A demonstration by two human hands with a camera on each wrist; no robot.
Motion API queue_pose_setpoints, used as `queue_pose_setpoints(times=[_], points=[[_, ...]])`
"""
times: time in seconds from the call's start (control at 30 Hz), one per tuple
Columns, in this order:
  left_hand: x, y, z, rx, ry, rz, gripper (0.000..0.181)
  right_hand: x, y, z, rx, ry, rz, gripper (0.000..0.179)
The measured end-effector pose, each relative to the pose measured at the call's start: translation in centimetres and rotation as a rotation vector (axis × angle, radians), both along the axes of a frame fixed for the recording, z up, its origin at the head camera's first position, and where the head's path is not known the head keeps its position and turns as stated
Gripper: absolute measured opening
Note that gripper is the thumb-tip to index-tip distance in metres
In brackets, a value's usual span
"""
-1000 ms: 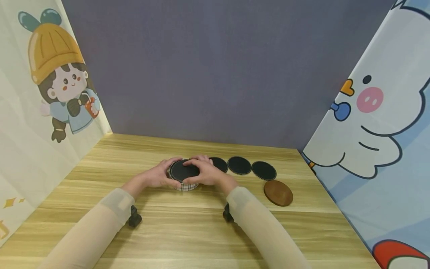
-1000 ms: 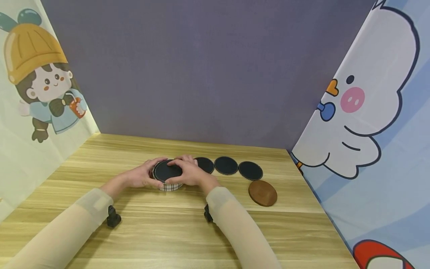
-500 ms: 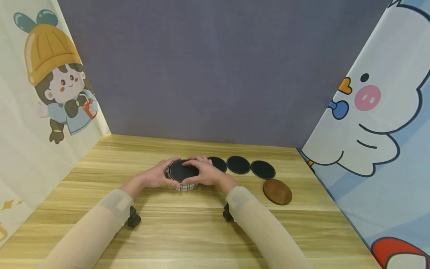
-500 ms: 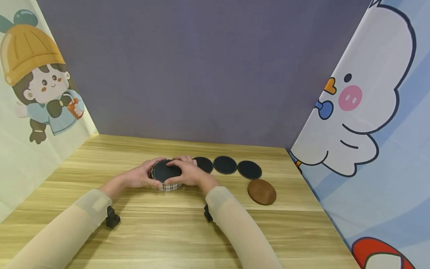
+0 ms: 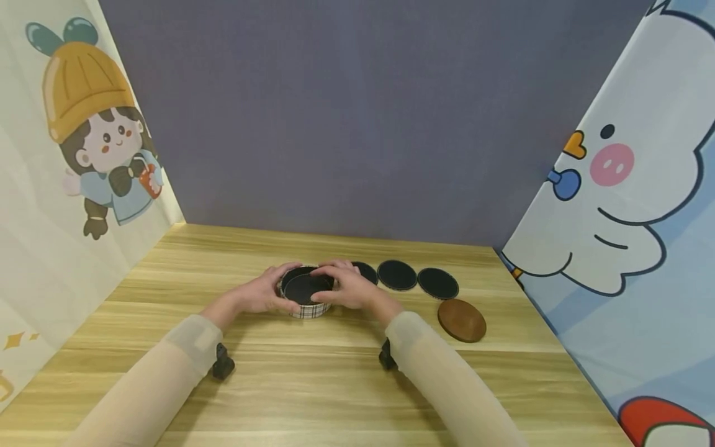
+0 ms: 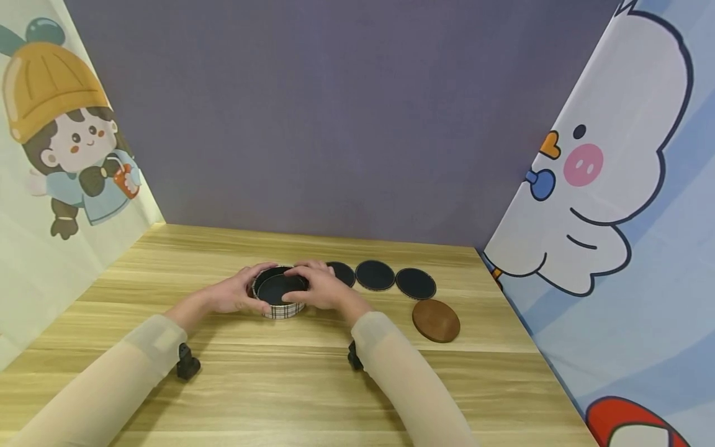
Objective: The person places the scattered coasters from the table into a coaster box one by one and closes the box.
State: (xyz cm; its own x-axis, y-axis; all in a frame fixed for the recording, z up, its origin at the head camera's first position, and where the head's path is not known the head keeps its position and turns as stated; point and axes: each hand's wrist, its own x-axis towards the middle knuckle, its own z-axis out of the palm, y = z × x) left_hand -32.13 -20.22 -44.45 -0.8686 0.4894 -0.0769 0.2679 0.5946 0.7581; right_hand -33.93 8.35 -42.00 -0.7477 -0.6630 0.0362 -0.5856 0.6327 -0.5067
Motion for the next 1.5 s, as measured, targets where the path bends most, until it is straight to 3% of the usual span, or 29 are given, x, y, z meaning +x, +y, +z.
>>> queue_pose_setpoints(times=[0.23, 0.6, 0.97, 1.5], points=[[-0.1, 0.1, 0.0, 0.013, 0.002, 0.014, 0.118, -0.7, 3.5, -0.2, -0.032, 0.048, -0.035, 0.048], [0.0, 0.2, -0.1, 0.018, 0.027, 0.017, 0.119, -1.7, 7.3, -0.6, 0.067, 0.067, -0.1, 0.046], [0.0, 0.3, -0.1, 0.029, 0.035, 0.011, 0.117, -1.0, 8.7, -1.0, 0.203, 0.042, -0.043, 0.043], [0.1, 0.2, -0.1, 0.008, 0.028, 0.019, 0.12, 1.1, 9.7, -0.7, 0.225, 0.004, 0.035, 0.045]])
